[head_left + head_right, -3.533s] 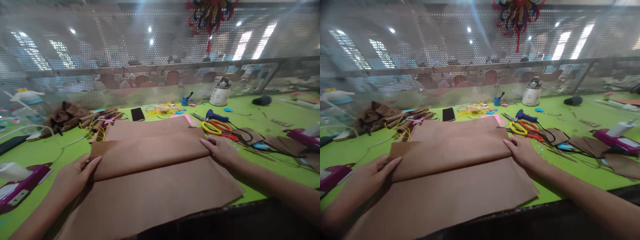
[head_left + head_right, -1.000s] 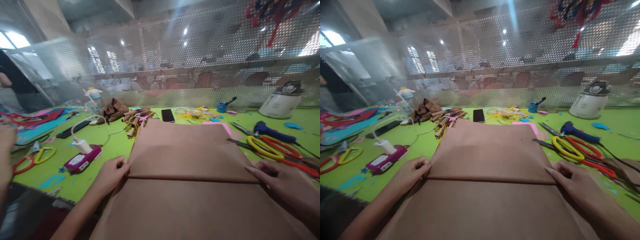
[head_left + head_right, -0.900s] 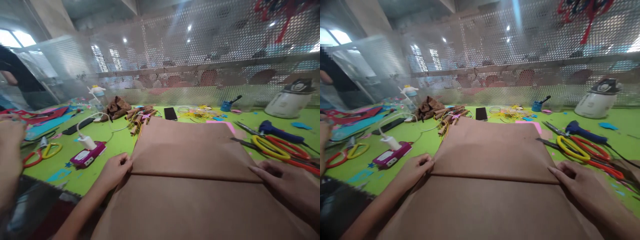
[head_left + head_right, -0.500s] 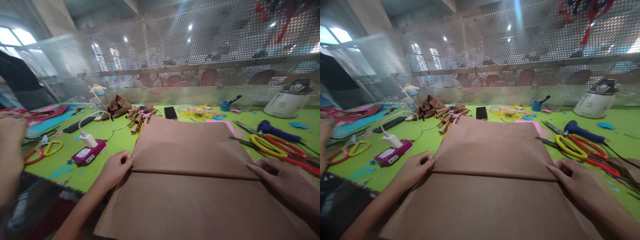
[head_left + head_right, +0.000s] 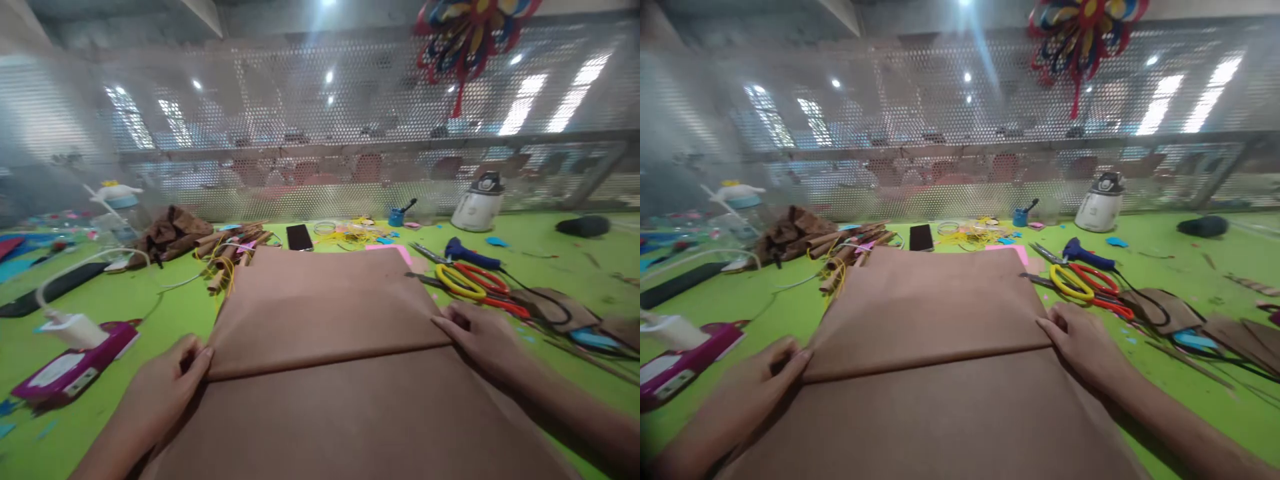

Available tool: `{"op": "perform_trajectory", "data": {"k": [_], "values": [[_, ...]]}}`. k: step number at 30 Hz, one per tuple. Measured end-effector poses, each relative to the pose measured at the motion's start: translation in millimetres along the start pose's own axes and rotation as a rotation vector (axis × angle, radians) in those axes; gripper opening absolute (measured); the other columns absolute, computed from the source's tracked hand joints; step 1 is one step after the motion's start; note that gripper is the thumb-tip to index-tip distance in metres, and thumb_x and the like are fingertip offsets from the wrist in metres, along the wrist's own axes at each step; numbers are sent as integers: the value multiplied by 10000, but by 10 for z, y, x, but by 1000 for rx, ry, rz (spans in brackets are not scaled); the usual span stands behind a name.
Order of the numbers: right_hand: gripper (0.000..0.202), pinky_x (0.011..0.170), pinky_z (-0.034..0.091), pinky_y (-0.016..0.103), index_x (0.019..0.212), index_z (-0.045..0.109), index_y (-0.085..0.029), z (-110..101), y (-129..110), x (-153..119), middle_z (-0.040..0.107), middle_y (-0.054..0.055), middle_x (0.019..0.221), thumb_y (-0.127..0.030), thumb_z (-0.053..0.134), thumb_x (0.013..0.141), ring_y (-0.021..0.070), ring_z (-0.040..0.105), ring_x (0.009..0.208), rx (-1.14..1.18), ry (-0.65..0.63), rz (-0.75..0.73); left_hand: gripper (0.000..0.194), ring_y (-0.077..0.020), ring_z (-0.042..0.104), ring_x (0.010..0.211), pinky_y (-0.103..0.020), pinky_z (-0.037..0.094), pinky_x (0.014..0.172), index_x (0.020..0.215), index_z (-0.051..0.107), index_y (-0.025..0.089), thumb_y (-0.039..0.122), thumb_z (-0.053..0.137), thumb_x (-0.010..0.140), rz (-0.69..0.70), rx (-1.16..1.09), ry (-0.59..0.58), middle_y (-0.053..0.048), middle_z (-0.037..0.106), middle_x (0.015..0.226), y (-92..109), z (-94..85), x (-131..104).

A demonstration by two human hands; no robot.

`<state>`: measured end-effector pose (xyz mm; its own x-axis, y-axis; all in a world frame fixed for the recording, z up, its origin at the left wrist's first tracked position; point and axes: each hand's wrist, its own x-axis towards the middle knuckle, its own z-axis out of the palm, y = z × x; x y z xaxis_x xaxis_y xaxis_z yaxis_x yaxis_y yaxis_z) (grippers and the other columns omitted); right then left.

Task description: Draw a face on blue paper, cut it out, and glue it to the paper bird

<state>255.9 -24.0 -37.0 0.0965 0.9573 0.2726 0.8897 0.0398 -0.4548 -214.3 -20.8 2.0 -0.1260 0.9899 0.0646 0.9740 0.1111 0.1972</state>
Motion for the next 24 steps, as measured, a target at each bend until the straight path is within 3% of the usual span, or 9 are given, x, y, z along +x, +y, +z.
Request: {"op": "perform_trajectory", "data": {"k": [4,14,21,24], "values": [[315,586,357,304,606,486,-236,-20,-39,50,624,24,608,-418,532,858,201,577,593,-21,-37,20,333,-281,657,692,-374,424,667,745,453,257,483,260,895,6,22,-58,-69,685,707,9,-5,26],[317,565,326,296,605,489,-227,-88,-59,114,617,25,607,-385,555,872,196,558,601,-84,-139,102,339,-254,611,593,-326,379,588,742,449,259,516,284,888,20,47,-13,16,613,560,-195,149,111],[332,562,335,294,587,490,-223,-125,-72,142,604,32,600,-405,544,859,202,561,603,-89,-201,131,313,-277,640,726,-352,397,664,785,464,248,462,288,931,1,80,-85,-61,666,736,9,14,28],[351,563,344,305,570,471,-227,-128,-86,126,611,42,589,-388,514,879,212,588,597,-107,-220,135,258,-268,632,743,-336,379,659,754,441,242,412,333,915,-16,91,-62,-70,651,740,103,-34,-19]]}}
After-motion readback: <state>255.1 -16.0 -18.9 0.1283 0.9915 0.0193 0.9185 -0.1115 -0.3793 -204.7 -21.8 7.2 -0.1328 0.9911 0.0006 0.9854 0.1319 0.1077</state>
